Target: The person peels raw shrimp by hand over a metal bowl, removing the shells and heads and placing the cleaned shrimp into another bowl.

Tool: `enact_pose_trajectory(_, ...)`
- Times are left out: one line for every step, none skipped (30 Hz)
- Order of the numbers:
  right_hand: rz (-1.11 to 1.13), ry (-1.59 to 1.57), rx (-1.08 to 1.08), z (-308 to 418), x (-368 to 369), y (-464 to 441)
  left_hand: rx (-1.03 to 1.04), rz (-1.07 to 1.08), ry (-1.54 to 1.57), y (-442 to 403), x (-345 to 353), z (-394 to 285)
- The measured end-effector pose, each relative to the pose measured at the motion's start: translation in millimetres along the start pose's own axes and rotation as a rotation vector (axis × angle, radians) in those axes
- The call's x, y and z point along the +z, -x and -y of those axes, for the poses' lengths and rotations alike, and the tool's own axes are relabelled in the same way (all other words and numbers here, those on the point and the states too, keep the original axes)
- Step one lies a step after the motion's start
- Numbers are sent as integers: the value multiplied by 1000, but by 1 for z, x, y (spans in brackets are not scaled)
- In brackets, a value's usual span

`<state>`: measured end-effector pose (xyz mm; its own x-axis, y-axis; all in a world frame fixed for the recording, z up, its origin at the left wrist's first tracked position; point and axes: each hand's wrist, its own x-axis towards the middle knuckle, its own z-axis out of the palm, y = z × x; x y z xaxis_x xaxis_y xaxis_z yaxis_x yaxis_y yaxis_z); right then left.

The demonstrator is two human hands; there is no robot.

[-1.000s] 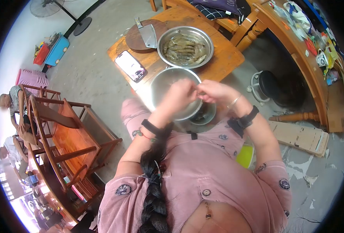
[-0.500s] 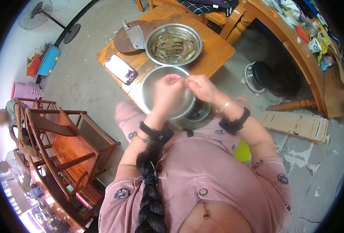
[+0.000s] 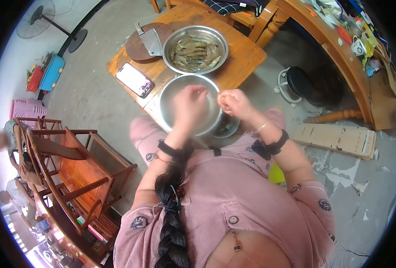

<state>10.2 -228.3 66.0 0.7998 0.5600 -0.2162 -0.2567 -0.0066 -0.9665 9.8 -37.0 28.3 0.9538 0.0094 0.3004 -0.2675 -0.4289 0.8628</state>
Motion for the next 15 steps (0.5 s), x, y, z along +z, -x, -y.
enact_pose_trajectory(-91, 225, -96, 4, -2, 2, -94, 15, 126, -2, -2, 3)
enact_pose_trajectory(-181, 451, -190, 6, -4, 3, -188, 29, 251, -4, -4, 7)
enact_pose_trajectory(-182, 450, -189, 5, -8, 6, -260, 91, 285, -6, -9, 5)
enact_pose_trajectory(-270, 692, -92, 5, -14, 9, -260, 91, 283, -7, -12, 10)
enact_pose_trajectory(-353, 932, 7, 4, -16, 10, -330, 156, 381, -8, -17, 16)
enact_pose_trajectory(-352, 933, 7, 1, -18, 11, -400, 224, 482, -8, -18, 17)
enact_pose_trajectory(-352, 1018, 80, -4, -20, 12, -400, 224, 483, -7, -19, 17)
enact_pose_trajectory(-351, 1103, 156, -11, -22, 14, -416, 221, 510, -5, -19, 17)
enact_pose_trajectory(-307, 1086, 166, -19, -26, 15, -432, 217, 536, -4, -19, 17)
enact_pose_trajectory(-306, 1086, 168, -31, -30, 17, -434, 218, 537, -2, -17, 25)
enact_pose_trajectory(-302, 1151, 129, -44, -35, 18, -346, 235, 419, 0, -14, 36)
enact_pose_trajectory(-298, 1216, 88, -41, -31, 19, -257, 250, 301, 0, -14, 35)
enact_pose_trajectory(-296, 1217, 87, -37, -30, 18, -258, 248, 301, 0, -15, 34)
enact_pose_trajectory(-349, 1216, 34, -31, -30, 16, -396, 268, 397, 0, -16, 33)
enact_pose_trajectory(-402, 1215, -18, -18, -24, 14, -535, 286, 493, -1, -17, 30)
